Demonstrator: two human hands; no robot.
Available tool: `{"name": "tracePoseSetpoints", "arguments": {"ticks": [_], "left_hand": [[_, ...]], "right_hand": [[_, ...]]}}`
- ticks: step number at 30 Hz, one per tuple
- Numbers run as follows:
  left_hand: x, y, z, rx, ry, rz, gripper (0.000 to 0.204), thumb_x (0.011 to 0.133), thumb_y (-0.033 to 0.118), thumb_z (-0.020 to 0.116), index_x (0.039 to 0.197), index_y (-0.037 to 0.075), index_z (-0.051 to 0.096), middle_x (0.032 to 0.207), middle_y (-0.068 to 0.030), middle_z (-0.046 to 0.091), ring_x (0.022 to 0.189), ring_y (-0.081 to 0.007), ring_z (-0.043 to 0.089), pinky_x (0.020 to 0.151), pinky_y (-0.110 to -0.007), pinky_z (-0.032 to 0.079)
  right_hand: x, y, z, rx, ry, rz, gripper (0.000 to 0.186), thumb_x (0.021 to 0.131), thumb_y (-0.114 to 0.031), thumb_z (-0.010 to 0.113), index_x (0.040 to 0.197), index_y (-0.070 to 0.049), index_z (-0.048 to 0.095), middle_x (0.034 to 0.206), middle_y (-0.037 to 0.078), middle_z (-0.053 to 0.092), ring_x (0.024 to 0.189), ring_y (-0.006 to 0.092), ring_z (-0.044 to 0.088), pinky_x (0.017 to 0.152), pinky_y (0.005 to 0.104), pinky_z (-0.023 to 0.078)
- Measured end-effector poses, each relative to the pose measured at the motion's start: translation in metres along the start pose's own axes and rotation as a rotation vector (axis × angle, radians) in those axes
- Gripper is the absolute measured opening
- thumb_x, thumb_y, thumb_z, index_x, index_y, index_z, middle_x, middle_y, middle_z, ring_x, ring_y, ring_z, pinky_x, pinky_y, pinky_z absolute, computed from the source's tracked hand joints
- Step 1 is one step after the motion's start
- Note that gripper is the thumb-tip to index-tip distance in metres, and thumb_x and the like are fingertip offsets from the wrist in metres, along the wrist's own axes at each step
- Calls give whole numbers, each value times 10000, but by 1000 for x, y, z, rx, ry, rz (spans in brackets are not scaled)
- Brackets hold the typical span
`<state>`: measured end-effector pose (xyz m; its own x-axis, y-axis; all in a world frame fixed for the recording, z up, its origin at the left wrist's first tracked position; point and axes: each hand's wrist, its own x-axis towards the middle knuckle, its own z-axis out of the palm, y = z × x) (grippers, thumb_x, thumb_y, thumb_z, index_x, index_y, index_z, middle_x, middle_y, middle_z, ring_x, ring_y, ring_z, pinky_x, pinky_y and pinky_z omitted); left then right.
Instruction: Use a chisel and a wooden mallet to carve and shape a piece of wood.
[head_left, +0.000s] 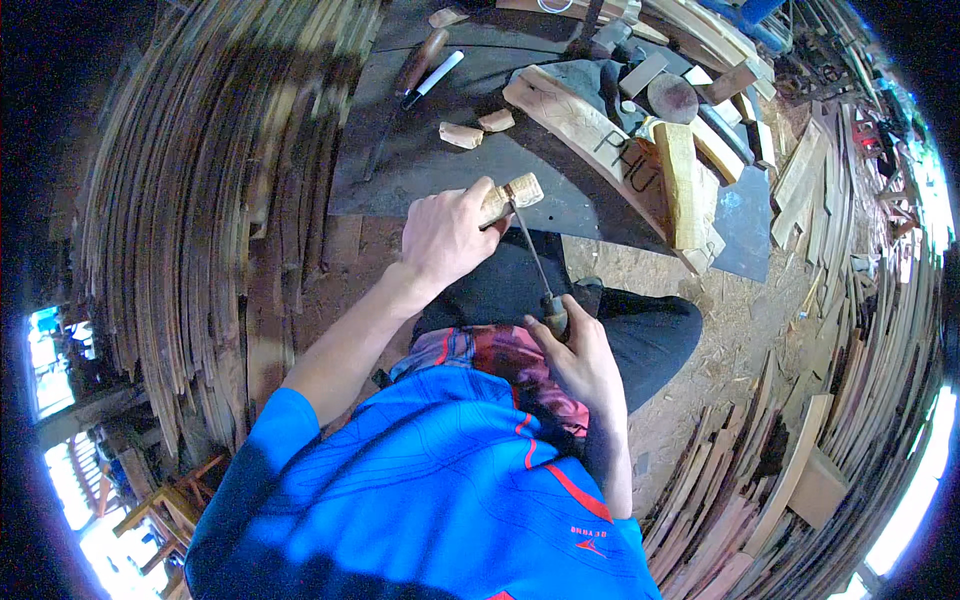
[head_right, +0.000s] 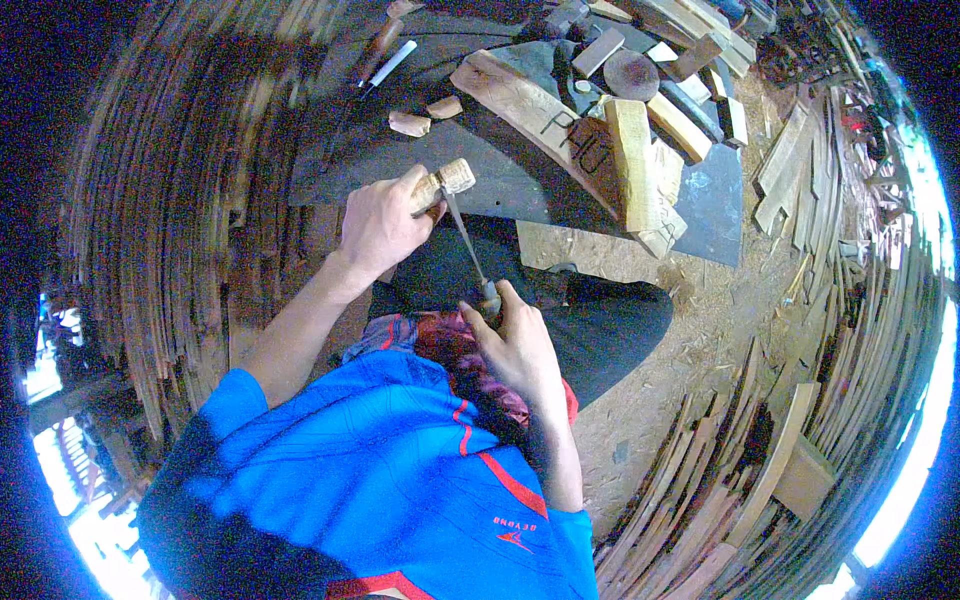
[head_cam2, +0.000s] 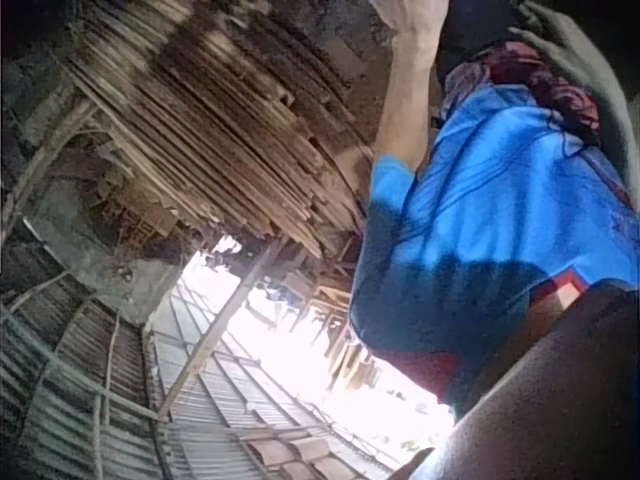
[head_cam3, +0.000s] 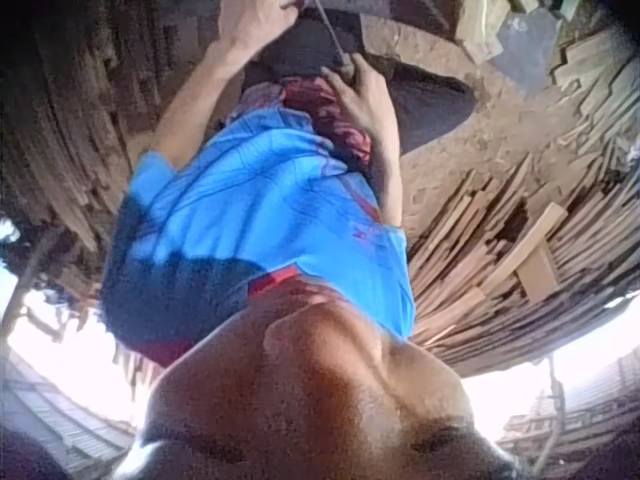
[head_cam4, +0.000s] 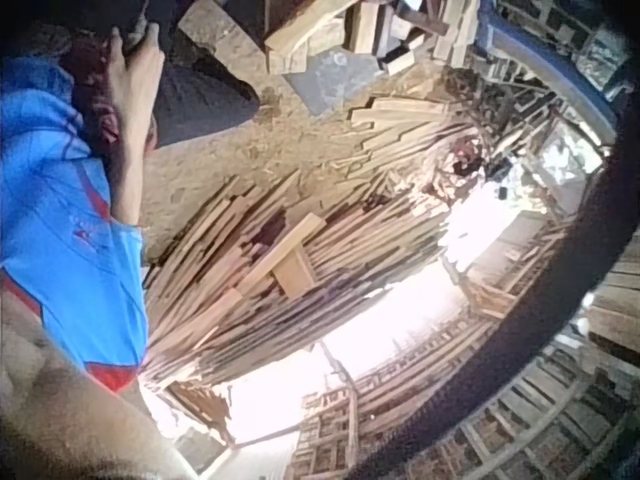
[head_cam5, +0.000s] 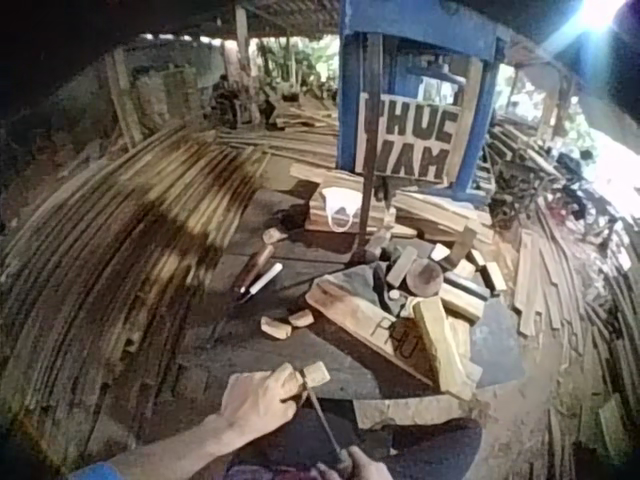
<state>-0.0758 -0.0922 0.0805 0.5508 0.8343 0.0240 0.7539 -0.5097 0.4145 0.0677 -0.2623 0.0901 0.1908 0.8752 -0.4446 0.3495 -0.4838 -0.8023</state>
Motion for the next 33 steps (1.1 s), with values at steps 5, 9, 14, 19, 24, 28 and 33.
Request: {"name": "tracePoseSetpoints", "arguments": {"ticks": [5, 9, 14, 19, 24, 28, 33], "left_hand": [[3, -19, 5, -73, -93, 38, 260, 801, 212, 703, 971, 30, 630, 765, -233, 665, 768, -432, 658, 692, -513, 528], [10, -25, 5, -199, -155, 121, 189, 829, 176, 669, 910, 14, 613, 712, -172, 672, 704, -389, 671, 676, -469, 521], [8, -29, -6, -815, -413, -13, 236, 874, 209, 674, 769, 34, 556, 600, 41, 511, 581, -120, 464, 590, -293, 406], [11, -32, -15, -1157, -596, -281, 293, 894, 267, 702, 735, 141, 491, 546, 71, 417, 446, -20, 356, 399, -243, 245], [16, -27, -7, -990, -546, -329, 249, 903, 282, 696, 893, 63, 578, 614, -13, 515, 458, -119, 512, 416, -281, 383], [26, -31, 27, -415, -42, 180, 266, 913, 302, 676, 1013, 63, 616, 831, -109, 609, 750, -241, 657, 658, -366, 517], [43, -8, 40, -282, -108, 276, 299, 833, 255, 739, 1044, 65, 645, 992, -149, 617, 940, -357, 627, 840, -439, 498]], "right_hand": [[0, -2, -1, 2, -26, -18, 331, 893, -277, 680, 908, 24, 542, 677, 211, 628, 611, 352, 645, 565, 431, 470], [2, 8, 2, -16, -11, -63, 311, 890, -254, 680, 916, 20, 536, 682, 206, 628, 609, 353, 642, 567, 427, 468], [4, 13, -6, -21, 2, -157, 283, 882, -216, 679, 912, 23, 531, 667, 195, 620, 584, 346, 628, 547, 429, 452], [6, 18, -13, 45, 45, -89, 280, 871, -202, 696, 895, 25, 534, 650, 176, 614, 519, 289, 568, 524, 410, 427], [-2, -1, -24, 65, 61, 25, 306, 874, -239, 715, 915, 12, 544, 705, 175, 627, 588, 273, 600, 553, 379, 442], [6, 17, -23, 135, 247, -46, 303, 876, -229, 720, 946, 10, 548, 733, 169, 633, 605, 252, 603, 563, 366, 452], [-3, 43, -40, 163, 363, -100, 268, 861, -128, 704, 1043, 1, 557, 797, 136, 636, 694, 181, 591, 648, 336, 483]]}}
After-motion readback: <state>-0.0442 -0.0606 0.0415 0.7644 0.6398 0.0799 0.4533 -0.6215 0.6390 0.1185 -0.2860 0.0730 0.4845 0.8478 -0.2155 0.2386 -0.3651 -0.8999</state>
